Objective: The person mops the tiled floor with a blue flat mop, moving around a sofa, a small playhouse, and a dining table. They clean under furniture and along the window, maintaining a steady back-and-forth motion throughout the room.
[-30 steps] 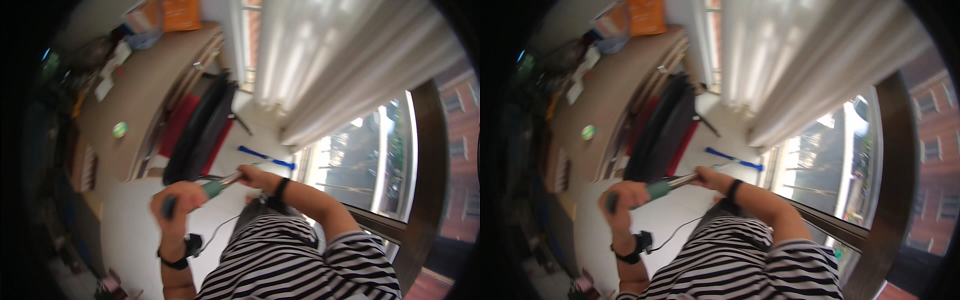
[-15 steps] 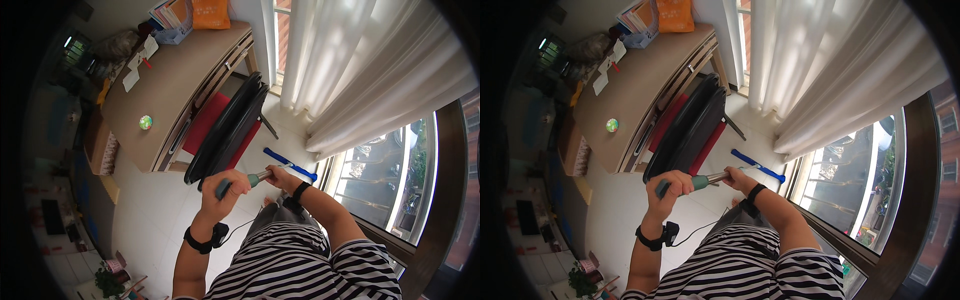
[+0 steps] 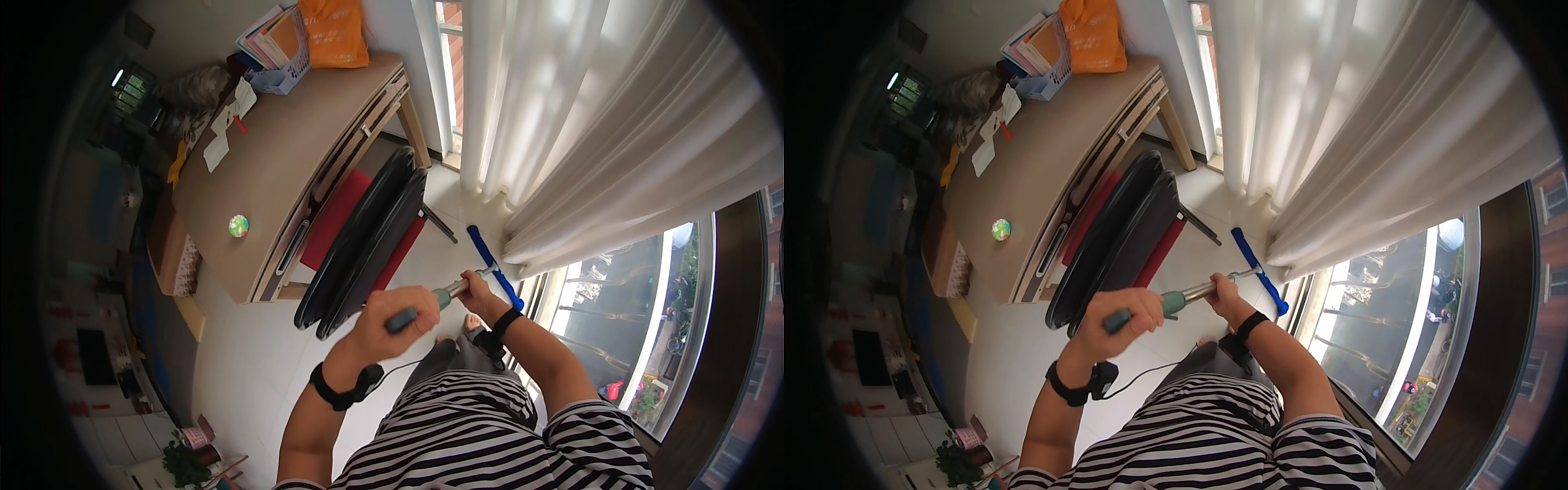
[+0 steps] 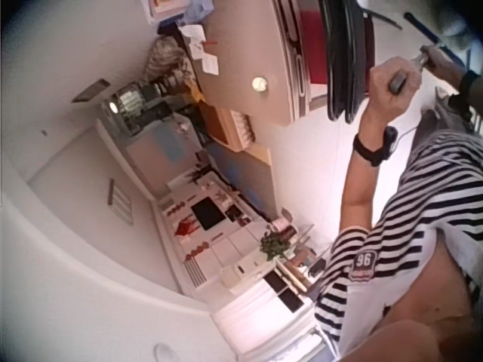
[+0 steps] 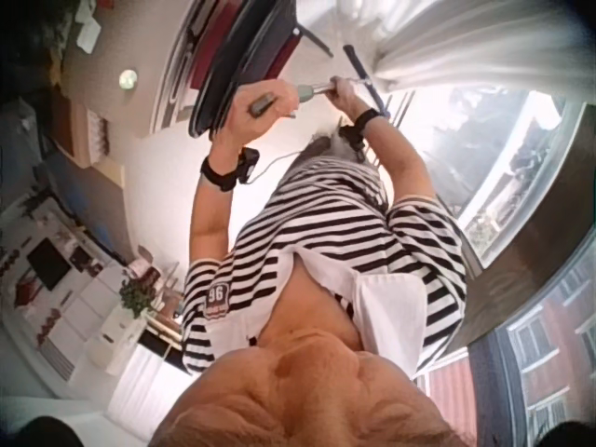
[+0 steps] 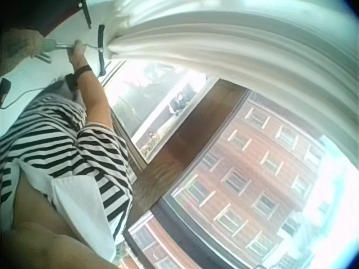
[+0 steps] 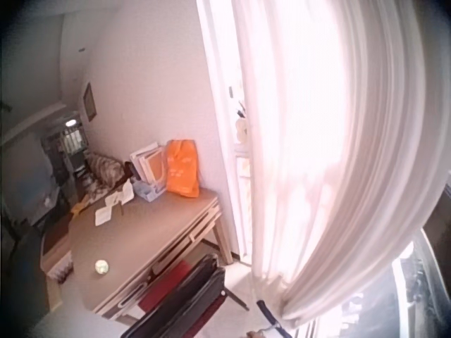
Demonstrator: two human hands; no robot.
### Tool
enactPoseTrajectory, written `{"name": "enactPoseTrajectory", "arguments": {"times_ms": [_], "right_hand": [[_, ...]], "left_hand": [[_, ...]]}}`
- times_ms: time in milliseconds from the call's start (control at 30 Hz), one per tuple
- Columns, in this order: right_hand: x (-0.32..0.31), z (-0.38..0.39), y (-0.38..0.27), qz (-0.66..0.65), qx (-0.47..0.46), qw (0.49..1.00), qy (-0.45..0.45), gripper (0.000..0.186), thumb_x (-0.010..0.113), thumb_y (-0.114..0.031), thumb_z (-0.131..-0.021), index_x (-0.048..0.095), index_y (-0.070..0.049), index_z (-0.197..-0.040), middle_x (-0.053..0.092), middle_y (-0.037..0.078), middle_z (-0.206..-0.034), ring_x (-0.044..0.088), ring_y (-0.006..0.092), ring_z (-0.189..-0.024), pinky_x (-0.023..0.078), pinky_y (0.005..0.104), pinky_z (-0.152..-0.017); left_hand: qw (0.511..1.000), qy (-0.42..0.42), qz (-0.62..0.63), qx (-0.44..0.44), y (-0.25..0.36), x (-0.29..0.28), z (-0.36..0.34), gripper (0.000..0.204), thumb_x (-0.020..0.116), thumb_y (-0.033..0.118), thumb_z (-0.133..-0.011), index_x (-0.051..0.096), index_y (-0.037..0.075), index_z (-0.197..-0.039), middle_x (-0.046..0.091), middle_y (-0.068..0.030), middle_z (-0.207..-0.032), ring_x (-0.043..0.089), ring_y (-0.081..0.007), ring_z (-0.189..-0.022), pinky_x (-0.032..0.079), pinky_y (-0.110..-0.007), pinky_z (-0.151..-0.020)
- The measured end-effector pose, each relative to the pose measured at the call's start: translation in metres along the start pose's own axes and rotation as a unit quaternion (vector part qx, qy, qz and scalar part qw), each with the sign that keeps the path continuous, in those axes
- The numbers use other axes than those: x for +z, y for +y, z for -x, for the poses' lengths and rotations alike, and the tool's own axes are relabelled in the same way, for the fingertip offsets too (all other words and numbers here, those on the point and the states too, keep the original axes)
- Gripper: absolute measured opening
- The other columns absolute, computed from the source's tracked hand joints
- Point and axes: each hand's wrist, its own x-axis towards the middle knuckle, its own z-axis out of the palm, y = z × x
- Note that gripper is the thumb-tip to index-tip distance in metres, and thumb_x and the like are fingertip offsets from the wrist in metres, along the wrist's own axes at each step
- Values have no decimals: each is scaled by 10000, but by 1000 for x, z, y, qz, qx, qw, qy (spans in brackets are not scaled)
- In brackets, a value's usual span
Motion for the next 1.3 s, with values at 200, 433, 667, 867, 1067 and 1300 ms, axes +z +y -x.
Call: {"name": "enactPoseTrajectory", "arguments": {"times_ms": [200, 433, 667, 867, 1067, 1300], "right_hand": [[10, -2, -41, 91, 7, 996, -13, 207, 617, -146, -831, 463, -76, -952, 526, 86, -774, 577, 233, -723, 530, 392, -655], [31, -15, -100, 159, 79, 979, -98, 157, 624, -160, -819, 488, -106, -875, 505, 44, -691, 534, 209, -612, 484, 361, -562], [92, 25, -153, 315, 135, 921, -187, 128, 593, -180, -854, 501, -100, -818, 593, 71, -654, 561, 192, -551, 456, 340, -502], [138, 112, -182, 399, -68, 905, -132, 175, 581, -218, -878, 527, -96, -764, 603, 45, -654, 560, 159, -553, 461, 282, -539], [144, 27, -211, 419, -55, 865, -270, 132, 625, -169, -909, 574, -79, -990, 606, 57, -814, 597, 161, -743, 487, 253, -692], [127, -88, -236, 349, -13, 882, -316, 141, 630, -144, -870, 572, -59, -967, 593, 44, -769, 573, 169, -698, 479, 272, -683]], "left_hand": [[998, 33, -43, 42, 14, 31, -29, 120, 655, 41, -883, 573, 4, -804, 634, -119, -797, 627, -251, -744, 511, -376, -768], [988, 38, -109, 99, 8, 51, -76, 246, 763, 124, -802, 564, 28, -909, 592, -126, -830, 599, -295, -741, 498, -360, -677], [981, 83, -127, 122, -6, 48, -121, 270, 753, 139, -816, 539, 46, -952, 597, -95, -893, 608, -284, -783, 502, -357, -712], [976, 137, -140, 98, -24, 36, -151, 240, 730, 159, -842, 531, 56, -928, 550, -98, -820, 577, -303, -742, 463, -376, -651], [958, 241, -140, 69, -53, 15, -204, 190, 725, 57, -810, 539, 40, -842, 577, -99, -776, 589, -281, -683, 472, -349, -625], [943, 293, -129, 93, -78, -3, -285, 170, 722, -10, -757, 566, 40, -713, 566, -94, -643, 575, -247, -551, 456, -315, -533]]}}
